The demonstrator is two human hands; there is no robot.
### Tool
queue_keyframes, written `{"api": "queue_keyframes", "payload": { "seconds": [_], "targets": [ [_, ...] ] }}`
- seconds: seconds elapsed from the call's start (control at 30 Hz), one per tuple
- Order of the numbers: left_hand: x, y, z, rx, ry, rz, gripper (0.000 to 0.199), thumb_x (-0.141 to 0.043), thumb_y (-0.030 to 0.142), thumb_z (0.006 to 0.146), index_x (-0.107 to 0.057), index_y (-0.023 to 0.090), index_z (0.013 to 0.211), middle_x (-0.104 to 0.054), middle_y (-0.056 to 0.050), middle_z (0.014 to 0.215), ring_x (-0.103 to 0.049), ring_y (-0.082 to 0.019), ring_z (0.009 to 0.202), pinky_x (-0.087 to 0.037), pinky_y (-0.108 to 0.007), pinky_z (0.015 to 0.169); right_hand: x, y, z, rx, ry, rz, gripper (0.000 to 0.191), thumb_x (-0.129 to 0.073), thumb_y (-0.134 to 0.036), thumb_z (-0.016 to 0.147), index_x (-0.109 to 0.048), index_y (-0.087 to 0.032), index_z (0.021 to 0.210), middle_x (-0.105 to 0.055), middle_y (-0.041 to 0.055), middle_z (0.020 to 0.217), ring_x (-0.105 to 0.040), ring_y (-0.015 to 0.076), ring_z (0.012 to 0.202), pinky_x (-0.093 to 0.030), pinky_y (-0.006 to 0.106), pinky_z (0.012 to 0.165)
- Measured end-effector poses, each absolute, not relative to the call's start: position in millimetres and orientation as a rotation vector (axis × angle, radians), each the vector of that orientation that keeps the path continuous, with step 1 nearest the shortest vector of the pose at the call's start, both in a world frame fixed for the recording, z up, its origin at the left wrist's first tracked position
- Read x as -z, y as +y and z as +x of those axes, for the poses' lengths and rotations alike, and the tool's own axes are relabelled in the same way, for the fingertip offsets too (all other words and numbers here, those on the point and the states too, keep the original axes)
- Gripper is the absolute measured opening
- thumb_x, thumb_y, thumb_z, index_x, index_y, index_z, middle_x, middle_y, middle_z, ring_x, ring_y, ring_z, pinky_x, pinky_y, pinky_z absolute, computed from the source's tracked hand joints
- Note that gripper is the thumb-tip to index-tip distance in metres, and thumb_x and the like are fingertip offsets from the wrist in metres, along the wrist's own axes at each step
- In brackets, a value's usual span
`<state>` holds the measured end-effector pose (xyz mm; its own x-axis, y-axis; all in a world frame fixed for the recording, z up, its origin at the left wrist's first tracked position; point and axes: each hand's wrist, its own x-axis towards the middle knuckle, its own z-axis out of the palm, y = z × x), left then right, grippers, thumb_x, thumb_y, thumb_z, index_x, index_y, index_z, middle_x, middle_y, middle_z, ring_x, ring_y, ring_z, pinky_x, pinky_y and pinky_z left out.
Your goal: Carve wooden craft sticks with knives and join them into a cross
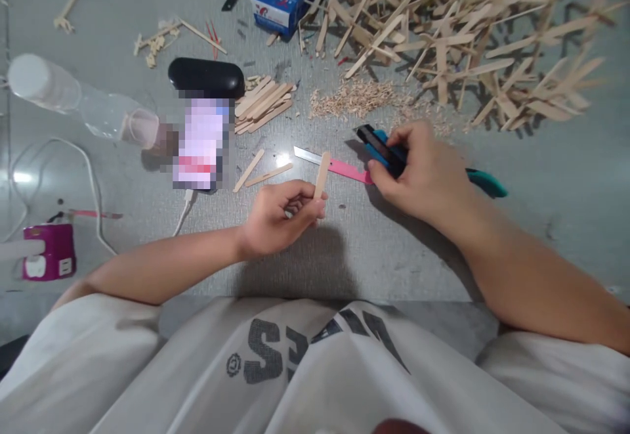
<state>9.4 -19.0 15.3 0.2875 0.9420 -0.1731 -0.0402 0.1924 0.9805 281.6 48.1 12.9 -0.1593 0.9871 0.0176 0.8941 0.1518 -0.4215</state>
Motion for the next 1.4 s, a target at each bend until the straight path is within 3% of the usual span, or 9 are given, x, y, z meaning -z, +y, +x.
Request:
{"api": "queue_keyframes", "payload": {
  "seconds": [0.1, 0.17, 0.3, 0.5, 0.6, 1.0, 1.2, 1.3, 1.4],
  "targets": [
    [-15.3, -17.3, 11.3, -0.876, 1.036, 1.028, 0.033, -0.087, 0.046, 0.094, -0.077, 0.014, 0.097, -0.08, -0.006, 0.078, -0.074, -0.009, 0.061, -0.064, -0.017, 0.059, -13.0, 45.8, 276.7, -0.401, -2.257, -1.762, 0.039, -0.066, -0.038, 0.094, -0.064, -0.02, 0.129, -0.077, 0.0168, 0.109, -0.07, 0.0354, 0.093, -0.049, 0.049, 0.082],
    [-14.6, -15.9, 12.3, -0.88, 1.026, 0.983, 0.036, -0.09, 0.046, 0.091, -0.075, 0.014, 0.096, -0.079, -0.005, 0.076, -0.073, -0.009, 0.058, -0.064, -0.017, 0.058, -12.9, 45.8, 276.5, -0.42, -2.287, -1.66, 0.032, -0.064, -0.04, 0.098, -0.067, -0.024, 0.126, -0.078, 0.0169, 0.116, -0.07, 0.0355, 0.101, -0.051, 0.051, 0.09],
    [-13.5, -14.1, 14.4, -0.897, 1.039, 0.937, 0.041, -0.095, 0.05, 0.087, -0.074, 0.015, 0.094, -0.079, -0.004, 0.074, -0.072, -0.009, 0.056, -0.063, -0.018, 0.056, -11.7, 47.3, 277.9, -0.407, -2.359, -1.496, 0.024, -0.057, -0.042, 0.105, -0.072, -0.026, 0.116, -0.076, 0.0175, 0.116, -0.067, 0.0367, 0.109, -0.054, 0.054, 0.097],
    [-11.3, -13.3, 15.4, -0.944, 1.03, 0.921, 0.043, -0.096, 0.051, 0.085, -0.074, 0.016, 0.093, -0.078, -0.002, 0.072, -0.071, -0.009, 0.053, -0.062, -0.018, 0.054, -23.5, 43.2, 268.6, -0.094, -2.532, -1.426, 0.04, -0.05, -0.041, 0.113, -0.081, -0.016, 0.119, -0.073, 0.0239, 0.134, -0.066, 0.0388, 0.116, -0.05, 0.055, 0.103],
    [-11.8, -11.6, 14.1, -0.998, 1.037, 0.905, 0.046, -0.097, 0.055, 0.084, -0.074, 0.016, 0.094, -0.078, -0.002, 0.071, -0.071, -0.009, 0.053, -0.062, -0.018, 0.053, -34.3, 38.5, 254.9, -0.013, -2.643, -1.405, 0.047, -0.047, -0.045, 0.115, -0.083, -0.015, 0.117, -0.075, 0.0221, 0.125, -0.067, 0.0364, 0.11, -0.046, 0.05, 0.094],
    [-19.7, -8.4, 12.4, -1.121, 1.105, 0.874, 0.056, -0.095, 0.069, 0.082, -0.073, 0.018, 0.092, -0.079, -0.003, 0.068, -0.069, -0.01, 0.049, -0.056, -0.019, 0.046, -34.4, 42.5, 207.5, 0.001, -2.82, -1.513, 0.049, -0.034, -0.016, 0.11, -0.08, -0.01, 0.094, -0.077, 0.0213, 0.087, -0.062, 0.0264, 0.074, -0.029, 0.041, 0.076],
    [-16.2, -7.1, 12.6, -1.15, 1.095, 0.835, 0.059, -0.097, 0.07, 0.081, -0.075, 0.017, 0.092, -0.079, -0.003, 0.067, -0.066, -0.008, 0.047, -0.055, -0.017, 0.046, -32.6, 46.5, 201.3, -0.154, -2.713, -1.728, 0.042, -0.042, -0.033, 0.112, -0.077, -0.011, 0.112, -0.073, 0.0159, 0.073, -0.056, 0.0253, 0.061, -0.028, 0.037, 0.07],
    [-19.5, -6.4, 13.0, -1.137, 1.103, 0.817, 0.058, -0.098, 0.069, 0.08, -0.076, 0.017, 0.092, -0.079, -0.002, 0.066, -0.066, -0.008, 0.047, -0.055, -0.017, 0.046, -35.0, 42.7, 207.4, -0.329, -2.47, -1.687, 0.035, -0.052, -0.047, 0.11, -0.07, -0.02, 0.095, -0.066, 0.0081, 0.065, -0.054, 0.0226, 0.058, -0.028, 0.036, 0.065],
    [-25.0, -6.2, 12.7, -1.088, 1.138, 0.828, 0.058, -0.097, 0.069, 0.081, -0.076, 0.016, 0.091, -0.08, -0.003, 0.069, -0.067, -0.009, 0.048, -0.057, -0.018, 0.047, -34.4, 33.1, 215.8, -0.641, -2.107, -1.427, 0.037, -0.056, -0.046, 0.107, -0.048, -0.026, 0.078, -0.05, -0.0011, 0.055, -0.043, 0.0159, 0.049, -0.031, 0.033, 0.057]
  ]
}}
